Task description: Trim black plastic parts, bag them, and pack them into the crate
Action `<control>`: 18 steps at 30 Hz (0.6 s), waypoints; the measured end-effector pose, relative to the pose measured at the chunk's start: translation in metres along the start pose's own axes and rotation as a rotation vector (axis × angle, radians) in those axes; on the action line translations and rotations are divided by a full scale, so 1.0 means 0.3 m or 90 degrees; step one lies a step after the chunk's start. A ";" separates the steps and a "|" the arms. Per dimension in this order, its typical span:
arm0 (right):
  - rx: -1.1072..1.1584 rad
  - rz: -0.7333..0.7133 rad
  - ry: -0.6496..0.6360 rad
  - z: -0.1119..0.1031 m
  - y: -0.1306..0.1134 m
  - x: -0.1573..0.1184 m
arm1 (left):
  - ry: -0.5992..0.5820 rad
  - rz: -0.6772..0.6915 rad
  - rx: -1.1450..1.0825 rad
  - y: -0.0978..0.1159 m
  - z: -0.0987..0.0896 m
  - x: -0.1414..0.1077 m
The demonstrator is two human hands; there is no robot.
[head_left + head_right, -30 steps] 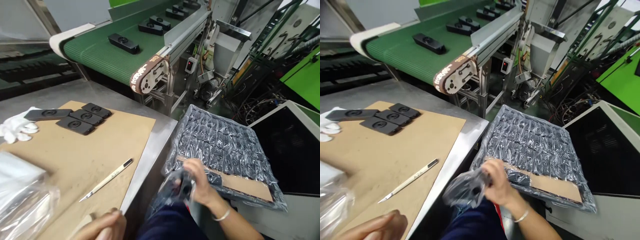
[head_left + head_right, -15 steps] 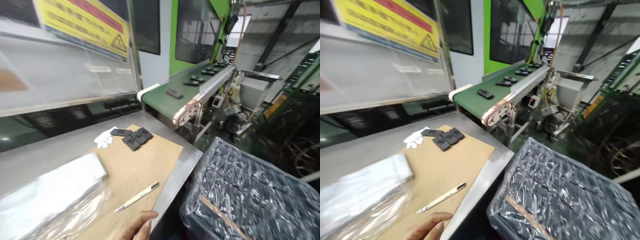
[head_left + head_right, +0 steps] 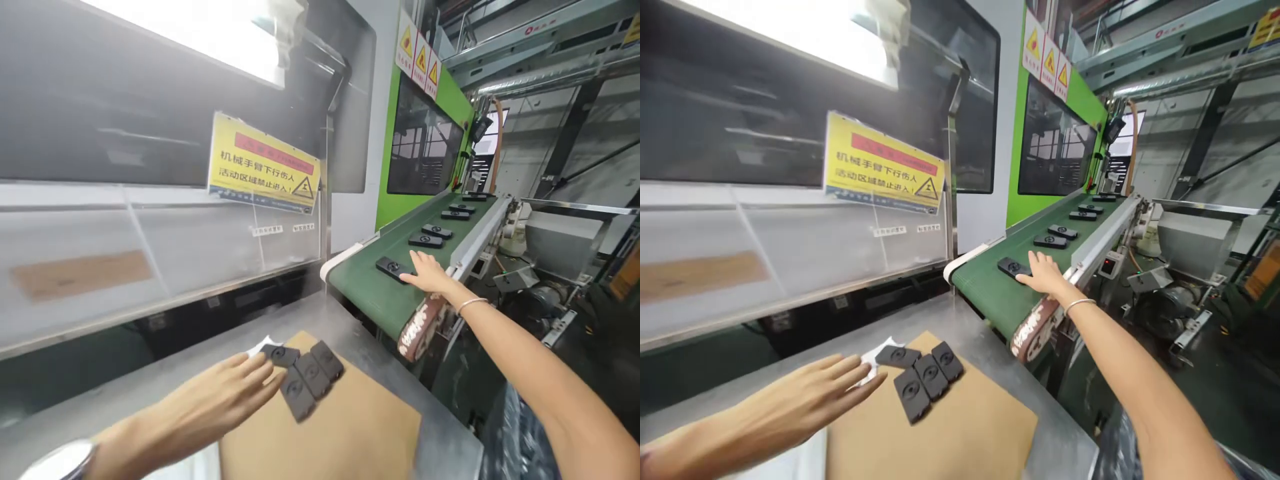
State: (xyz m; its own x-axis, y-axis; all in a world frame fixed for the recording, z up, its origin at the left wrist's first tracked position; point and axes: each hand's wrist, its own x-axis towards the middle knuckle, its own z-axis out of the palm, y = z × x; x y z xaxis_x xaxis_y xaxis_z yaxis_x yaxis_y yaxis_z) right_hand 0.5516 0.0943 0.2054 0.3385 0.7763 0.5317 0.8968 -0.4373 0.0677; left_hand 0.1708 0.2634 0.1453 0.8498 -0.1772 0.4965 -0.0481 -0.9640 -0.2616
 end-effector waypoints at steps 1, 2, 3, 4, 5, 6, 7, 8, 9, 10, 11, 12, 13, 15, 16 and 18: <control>0.001 0.004 0.001 0.044 -0.003 0.062 | -0.057 0.038 0.020 -0.061 0.022 0.061; 0.004 0.003 -0.005 0.084 -0.007 0.104 | -0.089 0.027 0.040 -0.111 0.050 0.127; 0.009 -0.005 -0.016 0.118 -0.012 0.128 | -0.098 0.006 0.050 -0.148 0.081 0.198; 0.018 -0.019 -0.031 0.143 -0.020 0.137 | -0.093 -0.022 0.053 -0.169 0.115 0.271; 0.031 -0.039 -0.049 0.158 -0.028 0.135 | -0.089 -0.031 0.040 -0.177 0.149 0.345; 0.050 -0.063 -0.071 0.163 -0.037 0.126 | -0.094 -0.020 0.014 -0.172 0.180 0.416; 0.072 -0.092 -0.097 0.158 -0.046 0.114 | -0.103 -0.006 -0.013 -0.159 0.207 0.483; 0.105 -0.124 -0.124 0.144 -0.054 0.104 | -0.097 0.014 -0.038 -0.142 0.228 0.543; 0.148 -0.155 -0.150 0.126 -0.058 0.099 | -0.086 0.033 -0.064 -0.125 0.245 0.596; 0.198 -0.179 -0.174 0.107 -0.061 0.101 | -0.080 0.037 -0.089 -0.112 0.257 0.640; 0.261 -0.189 -0.191 0.090 -0.061 0.110 | -0.078 0.030 -0.107 -0.104 0.265 0.674; 0.318 -0.187 -0.207 0.079 -0.061 0.124 | -0.087 -0.007 -0.117 -0.101 0.269 0.698; 0.366 -0.178 -0.222 0.074 -0.062 0.141 | -0.108 -0.039 -0.131 -0.102 0.271 0.711; 0.420 -0.184 -0.243 0.078 -0.070 0.174 | -0.140 -0.128 -0.141 -0.108 0.264 0.708; 0.430 -0.208 -0.252 0.085 -0.075 0.189 | -0.148 -0.159 -0.147 -0.108 0.258 0.693; 0.421 -0.279 -0.262 0.104 -0.071 0.220 | -0.137 -0.213 -0.169 -0.102 0.245 0.635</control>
State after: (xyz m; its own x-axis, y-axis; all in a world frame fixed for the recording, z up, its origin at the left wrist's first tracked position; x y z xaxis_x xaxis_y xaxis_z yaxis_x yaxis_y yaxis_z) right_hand 0.5635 0.1689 0.2128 -0.1118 0.9692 0.2193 0.9074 0.1896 -0.3751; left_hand 0.3728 0.2737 0.1871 0.9295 0.1694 0.3277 0.1378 -0.9835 0.1174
